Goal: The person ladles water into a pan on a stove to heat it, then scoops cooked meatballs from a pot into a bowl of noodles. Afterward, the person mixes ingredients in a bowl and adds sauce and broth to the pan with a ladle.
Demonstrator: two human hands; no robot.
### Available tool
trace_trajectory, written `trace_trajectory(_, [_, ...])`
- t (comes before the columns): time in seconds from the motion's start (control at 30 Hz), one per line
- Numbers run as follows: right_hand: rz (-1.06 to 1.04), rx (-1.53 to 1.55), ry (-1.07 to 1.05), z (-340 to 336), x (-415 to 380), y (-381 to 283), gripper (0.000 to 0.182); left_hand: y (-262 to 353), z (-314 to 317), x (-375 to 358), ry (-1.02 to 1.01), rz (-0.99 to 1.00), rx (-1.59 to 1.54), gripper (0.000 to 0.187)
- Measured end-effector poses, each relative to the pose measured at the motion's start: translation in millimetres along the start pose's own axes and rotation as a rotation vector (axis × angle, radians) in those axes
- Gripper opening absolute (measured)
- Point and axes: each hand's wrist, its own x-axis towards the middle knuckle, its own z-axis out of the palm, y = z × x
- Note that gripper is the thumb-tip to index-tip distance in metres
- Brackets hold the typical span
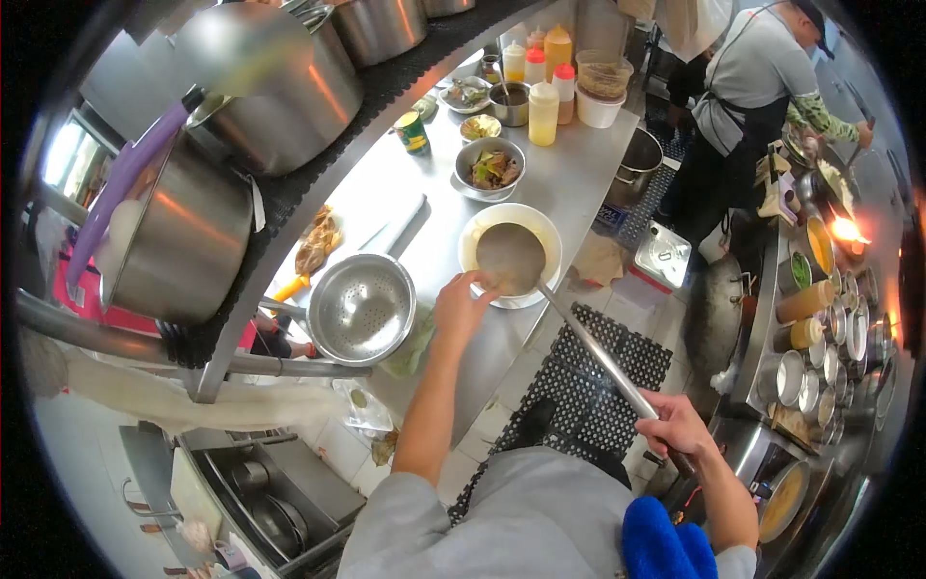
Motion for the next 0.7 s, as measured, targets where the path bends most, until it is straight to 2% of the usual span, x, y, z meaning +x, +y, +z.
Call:
trace_trajectory(0.07, [-0.001, -0.024, 0.017, 4, -1, -5, 0.05, -5, 3, -1, 0.032, 0.014, -0.032, 0.034])
trace_trajectory(0.2, [0.013, 0.191, -0.074, 4, 4, -2, 0.044, 8, 4, 5, 0.07, 0.024, 0.02, 0.034])
trace_trajectory(0.3, [0.012, 0.37, -0.121, 3, 7, 6, 0.043, 12, 14, 25, 0.181, 0.156, 0.159, 0.036])
trace_trajectory(0.4, [-0.014, 0.556, -0.191, 2, 12, 12, 0.044, 22, 9, 51, 0.164, 0.188, -0.043, 0.035])
trace_trajectory(0.47, [-0.018, 0.619, -0.221, 4, 14, 12, 0.044, 32, -14, 49, 0.159, 0.122, -0.094, 0.033])
trace_trajectory(0.63, [-0.07, 0.46, -0.108, 19, 11, 5, 0.042, 5, -16, 28, 0.125, 0.135, -0.006, 0.031])
trace_trajectory(0.7, [-0.09, 0.302, -0.006, 26, 5, -7, 0.042, 1, -13, 19, 0.074, 0.114, 0.039, 0.03])
